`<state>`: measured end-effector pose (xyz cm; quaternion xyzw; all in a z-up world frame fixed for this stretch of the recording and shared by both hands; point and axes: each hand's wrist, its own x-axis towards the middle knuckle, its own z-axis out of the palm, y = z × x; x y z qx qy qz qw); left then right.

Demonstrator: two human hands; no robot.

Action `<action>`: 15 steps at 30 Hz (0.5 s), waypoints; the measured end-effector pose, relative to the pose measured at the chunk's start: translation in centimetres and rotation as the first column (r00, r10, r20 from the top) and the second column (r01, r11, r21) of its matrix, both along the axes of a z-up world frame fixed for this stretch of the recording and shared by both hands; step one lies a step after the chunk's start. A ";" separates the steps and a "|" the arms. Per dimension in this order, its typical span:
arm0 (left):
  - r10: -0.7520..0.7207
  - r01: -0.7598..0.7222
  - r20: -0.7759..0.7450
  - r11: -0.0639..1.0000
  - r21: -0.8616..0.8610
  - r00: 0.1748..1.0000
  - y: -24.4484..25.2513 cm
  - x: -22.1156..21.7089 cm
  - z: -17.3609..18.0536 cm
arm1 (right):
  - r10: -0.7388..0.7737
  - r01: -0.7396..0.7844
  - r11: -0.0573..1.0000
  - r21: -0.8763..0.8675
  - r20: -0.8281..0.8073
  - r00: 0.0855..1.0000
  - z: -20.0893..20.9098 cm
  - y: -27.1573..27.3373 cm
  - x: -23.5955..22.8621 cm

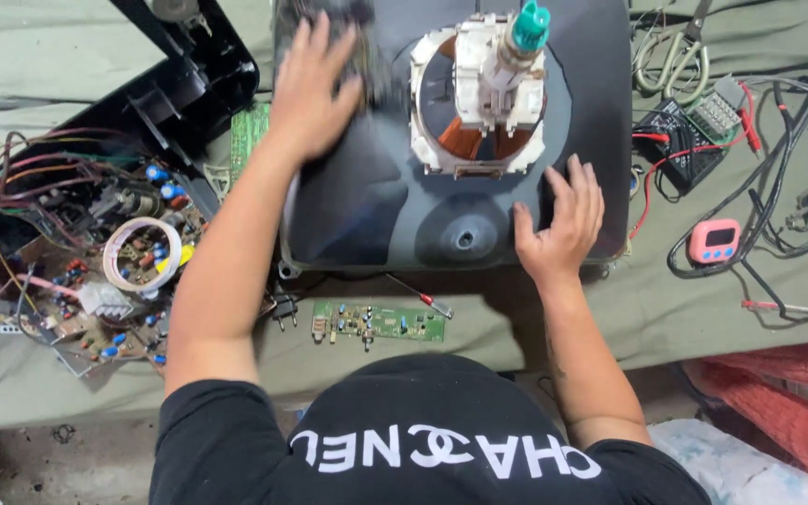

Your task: The person cleans the back of a disassembled CRT television and various electronic components using a dark cloth. They wipe the plastic casing, the internal circuit board, and a small metal heatsink, removing dust and debris from the surfaces.

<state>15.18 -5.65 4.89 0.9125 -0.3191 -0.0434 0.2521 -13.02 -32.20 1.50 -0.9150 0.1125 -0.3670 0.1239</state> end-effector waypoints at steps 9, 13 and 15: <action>-0.206 0.197 -0.049 0.969 -0.148 0.977 2.0 -5.2 1.7 | 0.054 -0.054 0.998 -0.017 -0.008 0.998 0.5 -0.1 0.2; -0.218 0.206 -0.063 0.967 -0.151 0.974 -4.7 5.2 -0.7 | 0.041 -0.041 0.999 -0.010 -0.011 0.999 0.3 -0.1 0.3; -0.248 0.254 0.051 0.947 -0.198 0.967 -9.1 8.3 0.4 | 0.039 -0.039 0.999 -0.007 -0.003 0.999 0.3 -0.1 0.3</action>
